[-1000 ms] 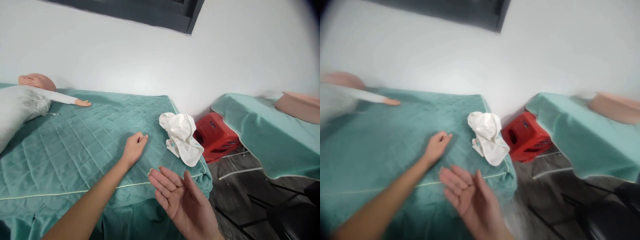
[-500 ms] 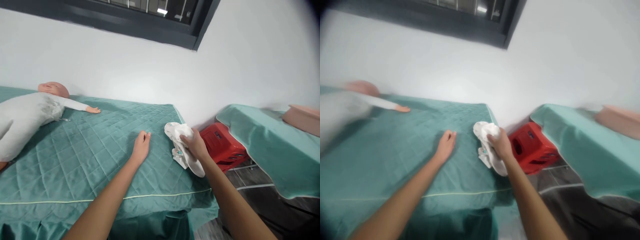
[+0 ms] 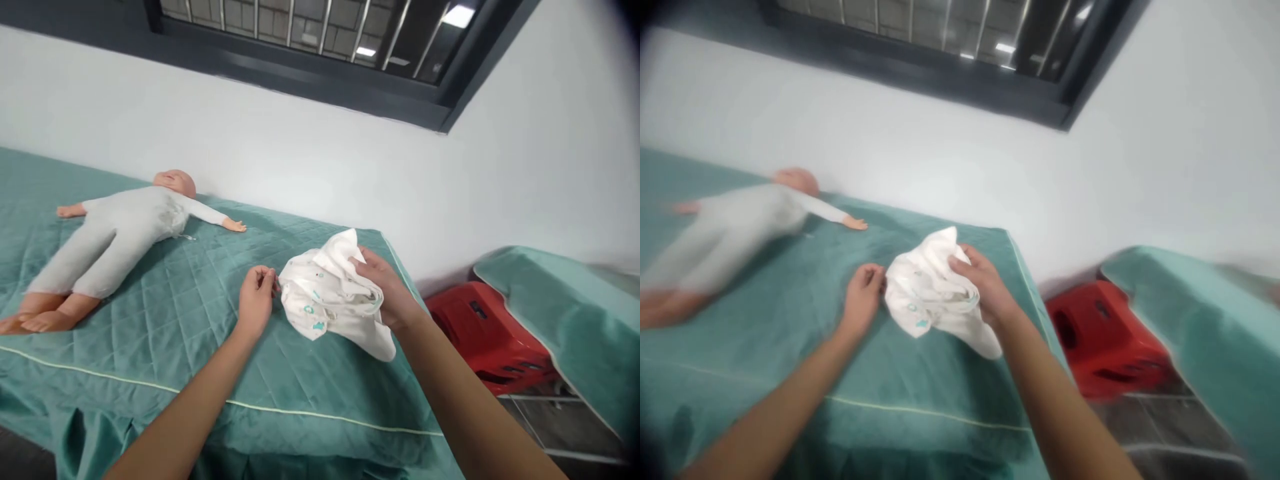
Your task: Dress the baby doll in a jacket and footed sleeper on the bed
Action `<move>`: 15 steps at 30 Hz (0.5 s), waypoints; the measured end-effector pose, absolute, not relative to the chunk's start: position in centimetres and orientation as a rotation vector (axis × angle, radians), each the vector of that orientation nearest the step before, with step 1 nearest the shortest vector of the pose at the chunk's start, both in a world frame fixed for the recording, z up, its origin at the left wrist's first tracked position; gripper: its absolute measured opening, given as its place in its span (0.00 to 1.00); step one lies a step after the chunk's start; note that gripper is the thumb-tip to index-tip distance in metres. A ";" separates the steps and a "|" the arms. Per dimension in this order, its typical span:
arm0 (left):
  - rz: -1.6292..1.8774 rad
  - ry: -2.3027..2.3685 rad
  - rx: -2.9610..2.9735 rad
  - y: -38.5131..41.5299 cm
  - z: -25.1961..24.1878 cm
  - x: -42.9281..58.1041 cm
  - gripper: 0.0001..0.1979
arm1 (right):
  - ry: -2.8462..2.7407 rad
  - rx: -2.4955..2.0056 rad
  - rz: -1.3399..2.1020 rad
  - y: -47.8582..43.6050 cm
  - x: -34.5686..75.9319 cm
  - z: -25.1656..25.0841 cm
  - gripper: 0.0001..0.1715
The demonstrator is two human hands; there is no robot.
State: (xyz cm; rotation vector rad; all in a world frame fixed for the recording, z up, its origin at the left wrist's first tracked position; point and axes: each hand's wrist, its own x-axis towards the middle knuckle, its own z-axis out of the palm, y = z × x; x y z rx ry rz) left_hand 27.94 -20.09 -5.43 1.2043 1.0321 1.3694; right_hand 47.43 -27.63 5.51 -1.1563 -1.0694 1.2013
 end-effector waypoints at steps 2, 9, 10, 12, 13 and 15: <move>1.375 1.011 1.200 -19.1 -5.8 25.4 0.10 | -1.077 -1.082 1.271 -25.6 45.6 5.4 0.23; 1.244 0.861 1.109 -17.9 -6.9 22.2 0.19 | -0.962 -1.522 0.686 -18.7 45.1 2.0 0.19; 1.227 0.847 1.120 -17.8 -6.9 22.3 0.19 | -0.959 -1.566 0.539 -18.7 45.2 1.7 0.18; 1.200 0.811 1.127 -17.8 -6.9 22.5 0.20 | -1.089 -1.591 0.243 -19.9 44.9 1.4 0.17; 1.188 0.801 1.135 -17.7 -6.9 22.6 0.22 | -1.205 -1.585 0.119 -21.0 44.4 1.3 0.16; 1.178 0.827 1.186 -17.6 -7.1 22.7 0.21 | -1.461 -1.552 0.042 -23.6 42.7 0.6 0.13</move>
